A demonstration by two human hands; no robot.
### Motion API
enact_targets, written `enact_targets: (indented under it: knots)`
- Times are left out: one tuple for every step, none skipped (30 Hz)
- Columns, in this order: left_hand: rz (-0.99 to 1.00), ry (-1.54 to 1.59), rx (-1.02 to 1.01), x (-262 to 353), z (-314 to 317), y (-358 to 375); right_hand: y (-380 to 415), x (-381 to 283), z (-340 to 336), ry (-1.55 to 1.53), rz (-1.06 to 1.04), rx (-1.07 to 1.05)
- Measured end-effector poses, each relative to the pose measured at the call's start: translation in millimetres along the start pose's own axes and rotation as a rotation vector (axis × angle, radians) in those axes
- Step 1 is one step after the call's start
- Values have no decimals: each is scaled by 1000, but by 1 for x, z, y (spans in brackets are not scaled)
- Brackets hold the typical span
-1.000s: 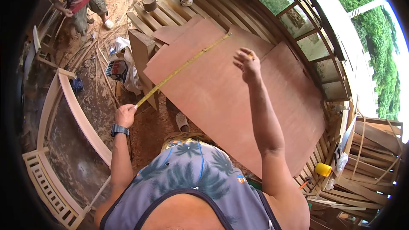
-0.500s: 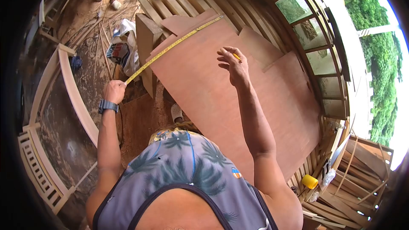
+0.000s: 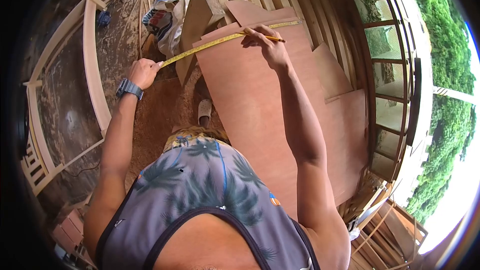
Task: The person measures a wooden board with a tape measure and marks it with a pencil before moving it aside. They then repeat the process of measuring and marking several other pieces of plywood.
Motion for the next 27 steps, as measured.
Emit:
enact_targets:
  knots:
    - [-20,0,-12,2,-1,0,-12,2,3,53,-28,-41]
    - [-41,-1,-22,2,-1,0,-21,1,7,54,-20,-50]
    - [-40,-8,-41,-2,2,-3,-30,0,13,111,-13,-70]
    - [-48,-5,-45,-7,7,-5,-36,0,18,167,-6,-89]
    - [-33,-4,-22,-10,9,-6,-36,-13,30,186,-63,-97]
    - [-17,-1,1,-12,11,-7,-45,-7,34,186,-58,-103]
    - [-23,1,-3,-14,14,-7,-58,0,38,196,-54,-168]
    - [-9,-8,9,-13,14,-8,-63,2,44,206,-52,-232]
    - [4,-19,23,-13,13,-7,-66,4,46,275,-25,-238]
    - [0,-17,21,-12,12,-7,-69,5,47,274,-22,-242]
    - [-11,-13,7,-9,10,-5,-71,6,49,271,-18,-254]
    - [-23,-9,-5,-6,7,-4,-74,7,50,268,-14,-268]
    - [-28,-6,-6,-3,5,-4,-75,9,51,268,-12,-272]
    - [-36,-13,-27,-1,3,-3,-76,12,51,284,-40,-282]
    - [-43,-20,-46,0,3,-3,-77,15,50,300,-70,-291]
    - [-45,-18,-45,-2,4,-3,-79,18,49,302,-70,-294]
    - [-43,-17,-35,-3,5,-4,-80,20,48,359,-148,-302]
    - [-41,-17,-26,-5,7,-4,-81,22,47,414,-225,-309]
    - [-43,-17,-27,-7,10,-5,-82,26,45,413,-224,-310]
    - [-29,-10,-2,-8,11,-5,-82,26,46,466,-245,-319]
    - [-15,-2,25,-10,12,-6,-82,27,47,520,-267,-328]
    - [-17,-2,25,-11,13,-6,-82,27,47,520,-267,-329]
    - [-19,-5,16,-11,13,-7,-82,27,47,525,-219,-321]
    - [-21,-9,6,-10,13,-7,-81,27,48,529,-171,-313]
    - [-22,-9,6,-10,13,-7,-81,25,49,529,-171,-314]
    - [-40,-5,-3,-10,12,-7,-81,25,49,502,-140,-321]
    - [-58,-2,-13,-10,12,-7,-82,25,50,474,-109,-328]
Point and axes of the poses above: each hand's wrist, its own y-axis away from the middle knuckle, its own z-axis out of the palm, x = y × z, the point moved 3 cm from there along -y, towards the middle knuckle, and after that the axes turned 11 degrees about z, right-handed, at the moved point
